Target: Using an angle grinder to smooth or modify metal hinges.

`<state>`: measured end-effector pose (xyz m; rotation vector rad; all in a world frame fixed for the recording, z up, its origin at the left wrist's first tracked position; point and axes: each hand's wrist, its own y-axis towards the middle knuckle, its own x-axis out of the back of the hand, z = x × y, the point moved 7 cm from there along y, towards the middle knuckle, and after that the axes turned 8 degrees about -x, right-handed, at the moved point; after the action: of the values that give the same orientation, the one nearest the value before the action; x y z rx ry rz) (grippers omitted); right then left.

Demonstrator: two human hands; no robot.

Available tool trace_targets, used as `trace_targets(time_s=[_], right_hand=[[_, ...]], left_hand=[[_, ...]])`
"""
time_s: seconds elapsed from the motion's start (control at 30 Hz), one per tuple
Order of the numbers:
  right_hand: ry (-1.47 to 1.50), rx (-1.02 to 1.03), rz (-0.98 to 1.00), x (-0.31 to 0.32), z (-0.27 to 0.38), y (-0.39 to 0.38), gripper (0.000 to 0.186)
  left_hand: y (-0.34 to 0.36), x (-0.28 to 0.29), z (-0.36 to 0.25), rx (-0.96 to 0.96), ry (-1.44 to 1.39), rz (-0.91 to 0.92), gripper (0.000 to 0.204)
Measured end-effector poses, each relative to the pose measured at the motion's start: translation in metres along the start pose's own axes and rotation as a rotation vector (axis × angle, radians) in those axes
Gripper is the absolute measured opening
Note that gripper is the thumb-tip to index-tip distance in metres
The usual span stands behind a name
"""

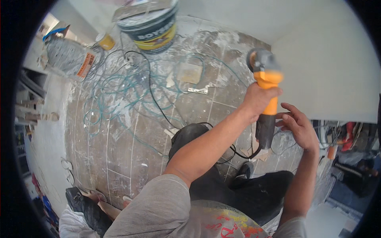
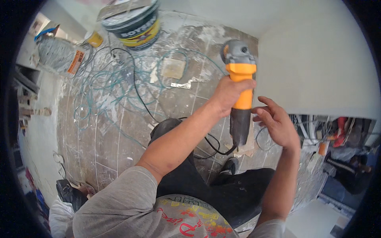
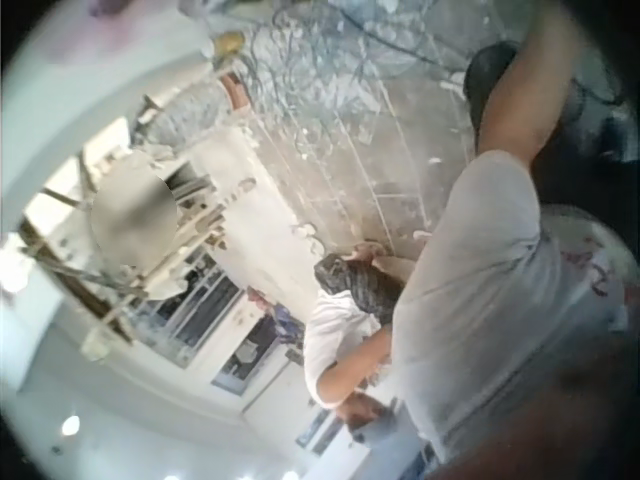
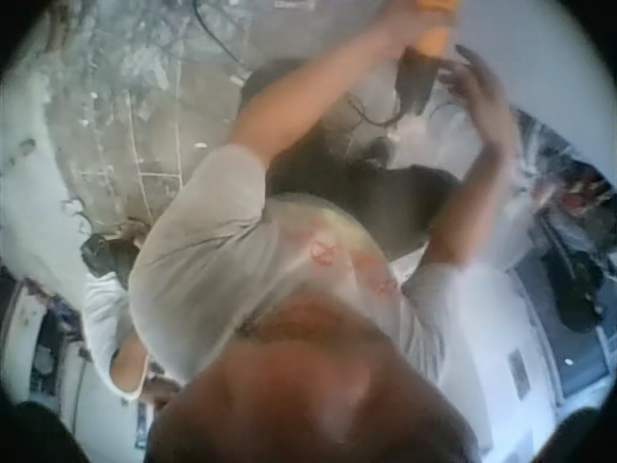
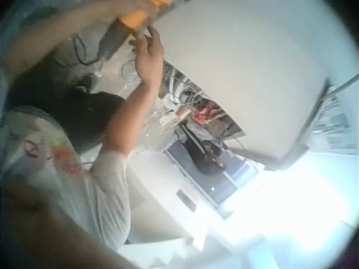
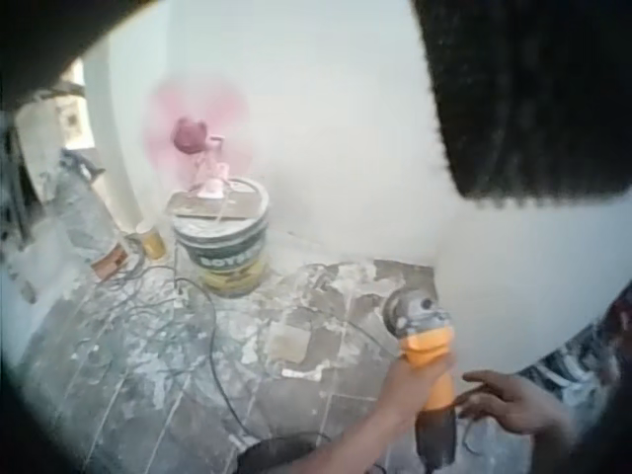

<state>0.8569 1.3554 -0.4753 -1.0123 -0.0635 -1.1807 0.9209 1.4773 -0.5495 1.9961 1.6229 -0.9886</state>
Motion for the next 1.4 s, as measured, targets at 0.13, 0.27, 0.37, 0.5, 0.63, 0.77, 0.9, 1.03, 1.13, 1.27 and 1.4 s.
trace_targets(time_s=[0.13,0.27,0.37,0.5,0.63,0.77,0.9,1.03,1.13,1.27,1.4], right_hand=[[0.161,0.044,-0.225,-0.036,-0.063,-0.015,0.072],[0.048,0.084,-0.229,-0.061,-0.095,-0.048,0.099],[0.311,0.142,-0.076,-0.057,-0.1,-0.07,0.102],[0.217,0.243,-0.149,-0.046,-0.094,-0.083,0.101],[0.368,0.389,-0.031,-0.027,-0.094,-0.08,0.099],[0.686,0.435,0.253,-0.006,-0.102,-0.076,0.091],[0.823,0.41,0.316,-0.012,-0.112,-0.077,0.088],[0.364,0.436,-0.151,-0.005,-0.122,-0.079,0.076],[0.106,0.394,-0.362,0.002,-0.12,-0.071,0.069],[-0.142,0.333,-0.469,0.008,-0.113,-0.053,0.063],[-0.074,0.251,-0.295,-0.006,-0.116,-0.042,0.059]], left_hand=[[0.007,-0.008,0.062,0.018,0.043,-0.004,0.023],[-0.013,-0.014,0.104,0.253,0.025,0.039,0.027],[-0.039,-0.028,0.109,0.304,0.056,0.092,0.032],[-0.054,-0.049,0.102,0.241,0.047,0.073,0.034],[-0.036,-0.064,0.087,0.142,0.176,0.066,0.033],[-0.019,-0.069,0.082,0.147,0.075,0.042,0.033],[-0.009,-0.048,0.093,0.197,-0.083,-0.081,0.037],[0.005,-0.029,0.114,0.242,-0.144,-0.158,0.04],[0.011,-0.027,0.125,0.245,-0.164,-0.171,0.04],[0.017,-0.033,0.134,0.264,-0.105,-0.088,0.035],[0.022,-0.034,0.143,0.256,-0.122,-0.026,0.032]])
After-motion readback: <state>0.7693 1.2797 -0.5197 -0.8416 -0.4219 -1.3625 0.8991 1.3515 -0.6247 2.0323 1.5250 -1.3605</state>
